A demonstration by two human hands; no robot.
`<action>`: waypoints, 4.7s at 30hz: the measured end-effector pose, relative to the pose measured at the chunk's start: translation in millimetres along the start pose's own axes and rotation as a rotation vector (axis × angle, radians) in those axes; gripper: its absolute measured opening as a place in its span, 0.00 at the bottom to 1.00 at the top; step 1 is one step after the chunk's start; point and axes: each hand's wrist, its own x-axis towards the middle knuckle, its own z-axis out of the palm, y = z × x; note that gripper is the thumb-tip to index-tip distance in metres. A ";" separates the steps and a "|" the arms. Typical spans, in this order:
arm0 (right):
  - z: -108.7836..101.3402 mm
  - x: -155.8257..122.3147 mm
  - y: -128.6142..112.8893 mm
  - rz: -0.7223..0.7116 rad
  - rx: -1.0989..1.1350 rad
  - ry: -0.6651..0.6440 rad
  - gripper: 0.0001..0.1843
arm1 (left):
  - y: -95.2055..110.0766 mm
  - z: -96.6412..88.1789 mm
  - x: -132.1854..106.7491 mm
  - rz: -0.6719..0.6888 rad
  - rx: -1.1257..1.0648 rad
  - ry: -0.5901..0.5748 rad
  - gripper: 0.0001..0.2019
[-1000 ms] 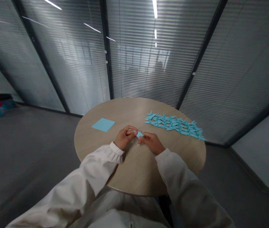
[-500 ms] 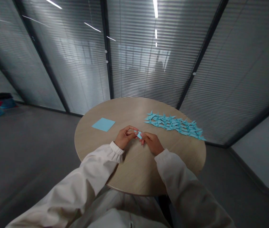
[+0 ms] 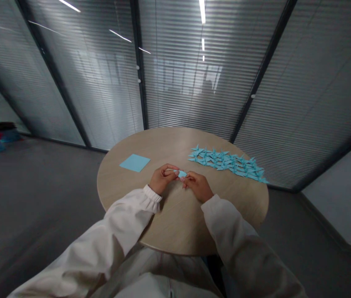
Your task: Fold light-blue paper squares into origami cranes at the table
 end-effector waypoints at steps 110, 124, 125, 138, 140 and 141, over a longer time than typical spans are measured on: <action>-6.9 -1.0 -9.5 -0.107 -0.064 -0.168 0.16 | -5.7 2.7 -9.1 0.181 0.347 0.062 0.15; -5.9 0.0 -4.9 -0.092 -0.127 -0.162 0.14 | 1.1 -0.6 -9.5 0.164 0.393 0.013 0.20; -5.2 0.4 -3.7 -0.075 -0.121 -0.144 0.13 | 0.9 -1.0 -8.9 0.160 0.388 0.002 0.20; -1.9 1.1 0.7 0.104 0.006 0.041 0.12 | 1.7 2.1 -5.1 0.083 0.259 -0.016 0.21; -1.7 1.7 1.4 0.122 0.096 0.021 0.10 | 2.2 1.9 -4.7 0.082 0.243 -0.012 0.21; -1.4 2.0 2.0 0.130 0.137 0.015 0.09 | 2.0 1.5 -4.3 0.078 0.239 -0.010 0.21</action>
